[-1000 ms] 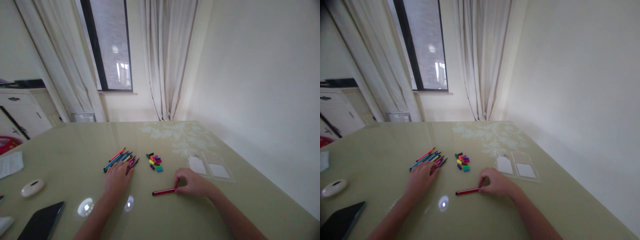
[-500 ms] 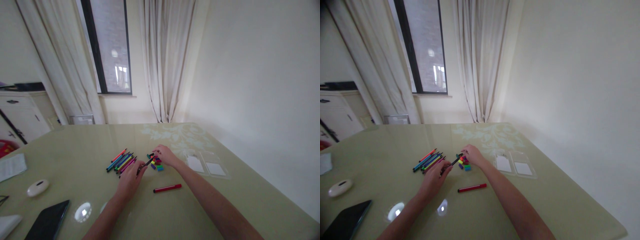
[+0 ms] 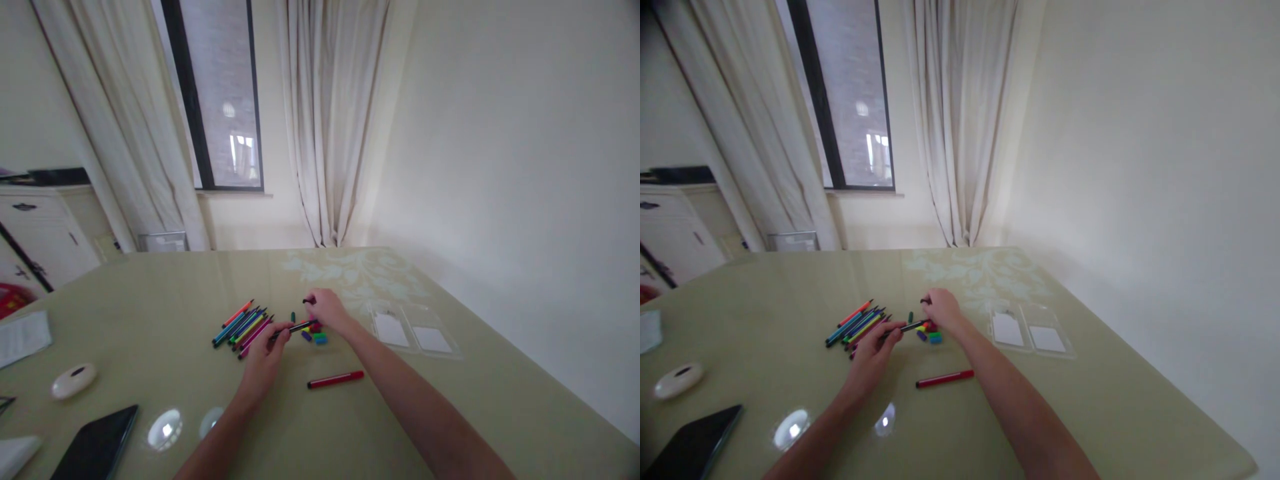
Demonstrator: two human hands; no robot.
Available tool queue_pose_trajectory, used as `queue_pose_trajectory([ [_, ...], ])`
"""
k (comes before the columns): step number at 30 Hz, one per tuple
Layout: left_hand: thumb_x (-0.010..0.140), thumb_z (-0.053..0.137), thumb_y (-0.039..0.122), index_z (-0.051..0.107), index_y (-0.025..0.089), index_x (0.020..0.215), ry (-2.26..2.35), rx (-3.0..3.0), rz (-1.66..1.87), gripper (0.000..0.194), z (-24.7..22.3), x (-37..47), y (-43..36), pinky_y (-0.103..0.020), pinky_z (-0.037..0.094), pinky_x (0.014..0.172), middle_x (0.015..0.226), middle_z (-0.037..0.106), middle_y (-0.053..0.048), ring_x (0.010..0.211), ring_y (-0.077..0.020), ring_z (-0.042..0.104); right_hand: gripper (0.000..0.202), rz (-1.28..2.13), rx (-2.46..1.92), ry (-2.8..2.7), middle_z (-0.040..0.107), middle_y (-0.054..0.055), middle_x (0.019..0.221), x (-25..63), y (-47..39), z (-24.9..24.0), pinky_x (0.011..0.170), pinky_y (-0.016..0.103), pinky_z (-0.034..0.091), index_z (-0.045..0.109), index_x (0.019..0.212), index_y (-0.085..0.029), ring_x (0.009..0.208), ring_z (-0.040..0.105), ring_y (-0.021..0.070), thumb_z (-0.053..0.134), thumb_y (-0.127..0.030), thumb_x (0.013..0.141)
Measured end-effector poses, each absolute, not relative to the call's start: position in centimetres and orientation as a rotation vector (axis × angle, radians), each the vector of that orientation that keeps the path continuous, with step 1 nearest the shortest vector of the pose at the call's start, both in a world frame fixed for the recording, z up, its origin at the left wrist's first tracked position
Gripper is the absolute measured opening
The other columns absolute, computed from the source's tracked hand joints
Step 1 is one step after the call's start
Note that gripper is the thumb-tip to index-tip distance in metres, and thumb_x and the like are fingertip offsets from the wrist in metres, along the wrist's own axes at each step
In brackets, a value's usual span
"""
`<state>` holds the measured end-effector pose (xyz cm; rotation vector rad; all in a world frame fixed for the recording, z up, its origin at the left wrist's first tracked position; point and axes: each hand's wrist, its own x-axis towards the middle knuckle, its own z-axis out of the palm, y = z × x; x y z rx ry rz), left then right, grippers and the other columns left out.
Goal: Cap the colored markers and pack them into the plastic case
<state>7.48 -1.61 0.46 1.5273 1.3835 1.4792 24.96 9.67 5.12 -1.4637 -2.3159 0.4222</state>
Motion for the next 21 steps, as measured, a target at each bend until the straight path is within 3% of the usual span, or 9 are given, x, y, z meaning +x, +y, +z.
queue_pose_trajectory([
  [2,0.085,0.071,0.054,0.078,0.017,0.103,1.347,1.449,1.497,0.042,0.5,7.5,-1.6,-0.032,0.057,0.077,0.092,0.078,-0.008,0.085,-0.0227,0.072,0.025,0.475,-1.388,-2.211,0.079,0.011,0.105,26.7,8.5,5.2,0.082,0.028,0.052,0.074,0.111,-0.015,0.093,0.072,0.0195,0.058,-0.026,0.095],
  [5,0.077,0.08,0.056,0.077,0.016,0.094,1.28,1.308,1.544,0.044,0.7,7.6,-1.8,-0.031,0.058,0.073,0.082,0.076,-0.006,0.078,-0.0206,0.072,0.028,0.763,-1.124,-1.881,0.078,0.009,0.1,30.4,5.6,4.3,0.082,0.033,0.055,0.072,0.111,-0.017,0.092,0.072,0.0216,0.069,-0.031,0.087],
  [8,0.074,0.084,0.054,0.078,0.016,0.093,1.258,1.228,1.554,0.043,0.8,7.9,-2.1,-0.028,0.059,0.072,0.082,0.077,-0.005,0.076,-0.0183,0.071,0.034,0.769,-1.094,-1.802,0.076,0.007,0.103,33.6,2.5,2.7,0.083,0.036,0.055,0.071,0.12,-0.023,0.089,0.069,0.0211,0.068,-0.04,0.091],
  [10,0.076,0.083,0.053,0.079,0.017,0.099,1.254,1.208,1.521,0.043,0.9,8.1,-2.4,-0.029,0.061,0.076,0.088,0.079,-0.007,0.081,-0.0189,0.073,0.03,0.838,-1.098,-1.734,0.075,0.008,0.106,34.8,1.2,2.0,0.086,0.038,0.054,0.073,0.113,-0.024,0.094,0.069,0.022,0.064,-0.046,0.095],
  [14,0.081,0.079,0.053,0.079,0.018,0.108,1.216,1.162,1.482,0.044,1.1,8.4,-3.0,-0.035,0.062,0.09,0.102,0.081,-0.009,0.094,-0.0226,0.076,0.039,1.126,-1.016,-1.462,0.077,0.007,0.097,35.4,0.9,1.9,0.082,0.038,0.057,0.067,0.1,-0.023,0.09,0.072,0.0234,0.076,-0.057,0.083],
  [21,0.074,0.086,0.048,0.081,0.02,0.101,1.245,1.222,1.458,0.039,2.3,9.1,-4.1,-0.035,0.065,0.083,0.099,0.082,-0.01,0.092,-0.026,0.078,0.035,1.242,-0.965,-1.32,0.079,0.006,0.095,35.9,1.2,2.8,0.084,0.036,0.058,0.071,0.093,-0.022,0.09,0.073,0.022,0.086,-0.049,0.077],
])
